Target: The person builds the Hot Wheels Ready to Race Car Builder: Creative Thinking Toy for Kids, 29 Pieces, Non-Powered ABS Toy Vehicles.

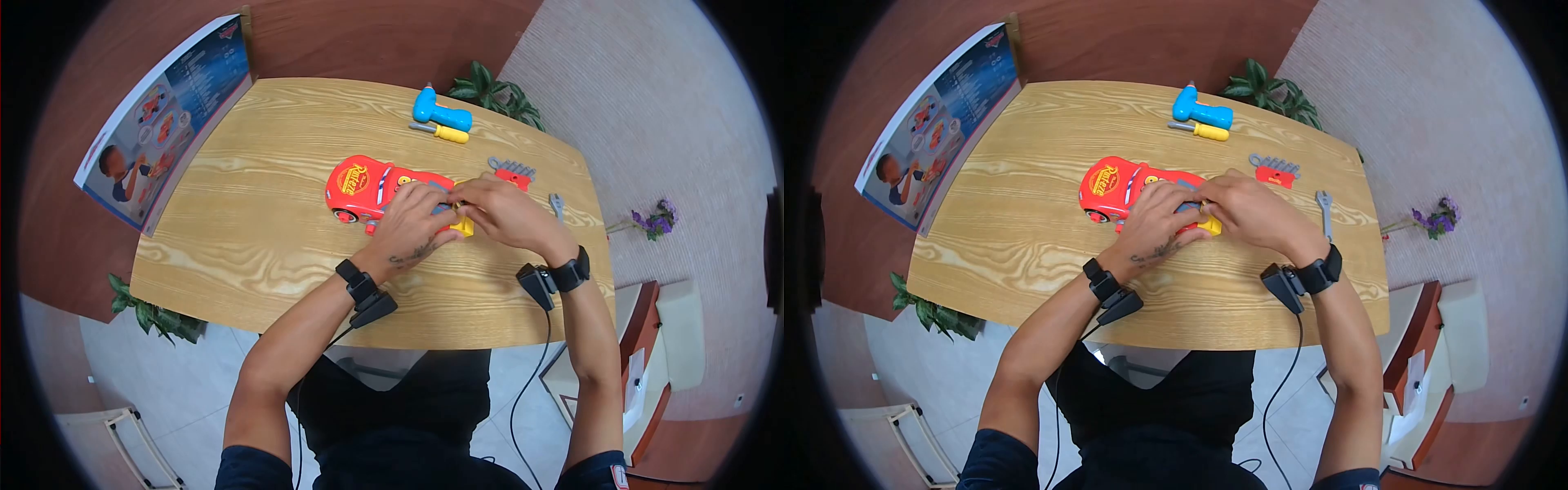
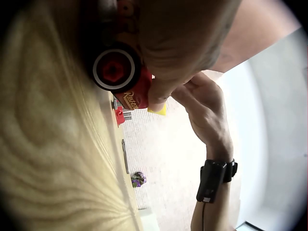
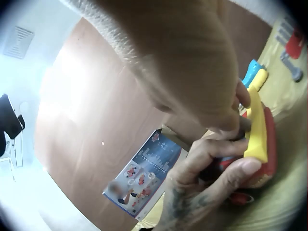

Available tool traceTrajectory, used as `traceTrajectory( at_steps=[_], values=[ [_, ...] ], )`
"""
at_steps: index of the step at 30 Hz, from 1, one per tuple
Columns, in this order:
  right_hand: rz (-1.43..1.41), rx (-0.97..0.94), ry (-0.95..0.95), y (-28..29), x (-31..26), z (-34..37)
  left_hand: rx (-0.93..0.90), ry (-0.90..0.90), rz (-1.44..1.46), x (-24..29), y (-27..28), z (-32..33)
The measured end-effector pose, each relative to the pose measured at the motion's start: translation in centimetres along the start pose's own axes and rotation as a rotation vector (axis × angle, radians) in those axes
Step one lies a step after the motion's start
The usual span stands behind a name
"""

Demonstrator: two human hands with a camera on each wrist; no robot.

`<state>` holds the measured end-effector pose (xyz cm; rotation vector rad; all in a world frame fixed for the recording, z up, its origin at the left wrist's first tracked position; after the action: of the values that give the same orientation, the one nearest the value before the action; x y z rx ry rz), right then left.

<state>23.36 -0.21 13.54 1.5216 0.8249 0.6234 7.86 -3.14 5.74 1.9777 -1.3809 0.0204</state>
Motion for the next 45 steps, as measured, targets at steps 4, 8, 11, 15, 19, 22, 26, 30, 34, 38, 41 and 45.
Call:
traceTrajectory(
  at_steps=[4, 8, 11, 15, 19, 22, 26, 30, 34, 38, 41, 45],
  values=[
    [-0.106, 0.091, -0.087, 0.9, 0.2, 0.3, -0.021, 0.013, 0.018, 0.0, -0.1, -0.1],
    [-0.093, 0.080, -0.152, -0.2, 0.9, 0.3, -0.019, 0.010, 0.018, 0.0, -0.1, 0.0],
    [-0.106, 0.154, -0.154, -0.4, 0.6, 0.1, -0.010, 0.002, 0.007, 0.0, -0.1, -0.1],
    [-0.127, 0.166, -0.209, -0.5, 0.7, 0.1, 0.008, -0.017, -0.004, 0.0, -0.1, 0.0],
    [-0.124, 0.133, -0.264, -0.5, 1.0, 0.4, 0.001, -0.009, 0.002, 0.0, -0.1, 0.0],
    [-0.076, 0.095, -0.254, -0.6, 0.9, 0.6, 0.002, -0.017, -0.001, 0.1, 0.0, -0.1],
    [-0.111, 0.158, -0.188, 0.0, 0.2, 1.0, 0.020, -0.020, 0.018, 0.2, 0.1, 0.0],
    [-0.103, 0.142, -0.111, -0.3, 0.4, 1.0, 0.009, -0.012, 0.014, 0.0, -0.1, 0.0],
    [0.061, -0.027, -0.261, -0.3, 0.6, 0.4, 0.000, -0.008, 0.006, 0.1, -0.1, 0.0],
    [0.162, -0.052, -0.315, -0.2, 0.8, 0.4, 0.015, -0.002, 0.008, 0.1, 0.0, 0.0],
    [-0.174, 0.133, -0.308, 0.5, 0.9, 0.8, 0.018, 0.001, 0.016, 0.1, 0.2, 0.2],
    [-0.061, 0.134, -0.130, 0.3, 0.6, 0.7, 0.010, -0.010, 0.010, 0.0, -0.2, 0.1]
  ],
)
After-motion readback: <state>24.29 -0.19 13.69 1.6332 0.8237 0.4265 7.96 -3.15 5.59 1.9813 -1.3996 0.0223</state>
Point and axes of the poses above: each hand's wrist, its own z-axis away from the middle knuckle, its own y-axis out of the back of the hand, x = y × z, the point moved 5 cm from there along -z, towards the middle knuckle, and after that the axes turned 6 degrees about z, right-handed, at the moved point
